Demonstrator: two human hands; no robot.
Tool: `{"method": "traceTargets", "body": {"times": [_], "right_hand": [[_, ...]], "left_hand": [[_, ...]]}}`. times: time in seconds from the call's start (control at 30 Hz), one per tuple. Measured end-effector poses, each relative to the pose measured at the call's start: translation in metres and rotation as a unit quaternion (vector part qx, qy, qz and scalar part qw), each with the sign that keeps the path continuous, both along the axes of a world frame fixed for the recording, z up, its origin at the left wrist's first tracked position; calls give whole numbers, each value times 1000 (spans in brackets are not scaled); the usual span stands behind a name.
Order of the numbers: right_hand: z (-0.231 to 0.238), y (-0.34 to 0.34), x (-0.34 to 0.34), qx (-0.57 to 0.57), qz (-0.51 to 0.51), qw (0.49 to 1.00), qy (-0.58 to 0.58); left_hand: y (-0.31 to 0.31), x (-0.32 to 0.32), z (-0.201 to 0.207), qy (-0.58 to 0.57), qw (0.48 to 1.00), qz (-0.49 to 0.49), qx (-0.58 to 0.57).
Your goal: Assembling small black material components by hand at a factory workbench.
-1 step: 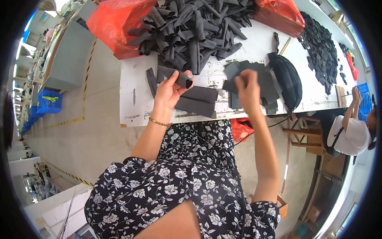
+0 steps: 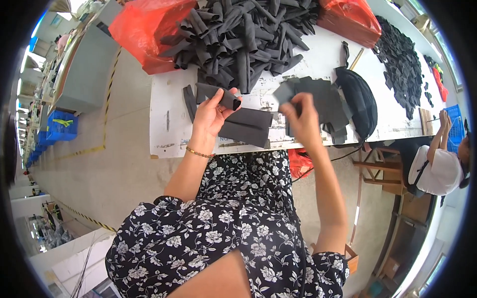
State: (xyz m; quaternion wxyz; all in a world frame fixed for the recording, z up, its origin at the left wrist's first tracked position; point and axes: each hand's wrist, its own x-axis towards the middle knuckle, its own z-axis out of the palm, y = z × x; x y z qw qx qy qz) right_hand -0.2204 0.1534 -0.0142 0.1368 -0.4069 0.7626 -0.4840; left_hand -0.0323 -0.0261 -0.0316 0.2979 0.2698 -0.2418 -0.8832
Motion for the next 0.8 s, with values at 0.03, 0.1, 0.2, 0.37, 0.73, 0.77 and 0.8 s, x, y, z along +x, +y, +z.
{"method": "traceTargets", "body": {"times": [0.03, 0.1, 0.2, 0.37, 0.73, 0.77, 0.8], "right_hand": [[8, 2, 19, 10, 24, 999, 24], [14, 2, 42, 0, 71, 993, 92], [19, -2, 51, -62, 135, 966, 213], [37, -11, 64, -48, 119, 971, 199], [45, -21, 64, -55, 82, 934, 342], [46, -21, 63, -44, 83, 926, 365], [47, -20, 62, -33, 83, 918, 387]], "left_hand": [[0, -1, 0, -9, 1000, 15, -6], [2, -1, 3, -22, 999, 36, -13], [3, -3, 3, -25, 999, 45, -6], [3, -4, 9, -18, 999, 43, -13], [11, -3, 14, -33, 999, 9, -21], [10, -1, 14, -29, 999, -2, -14], [11, 0, 13, -25, 1000, -14, -7]]}}
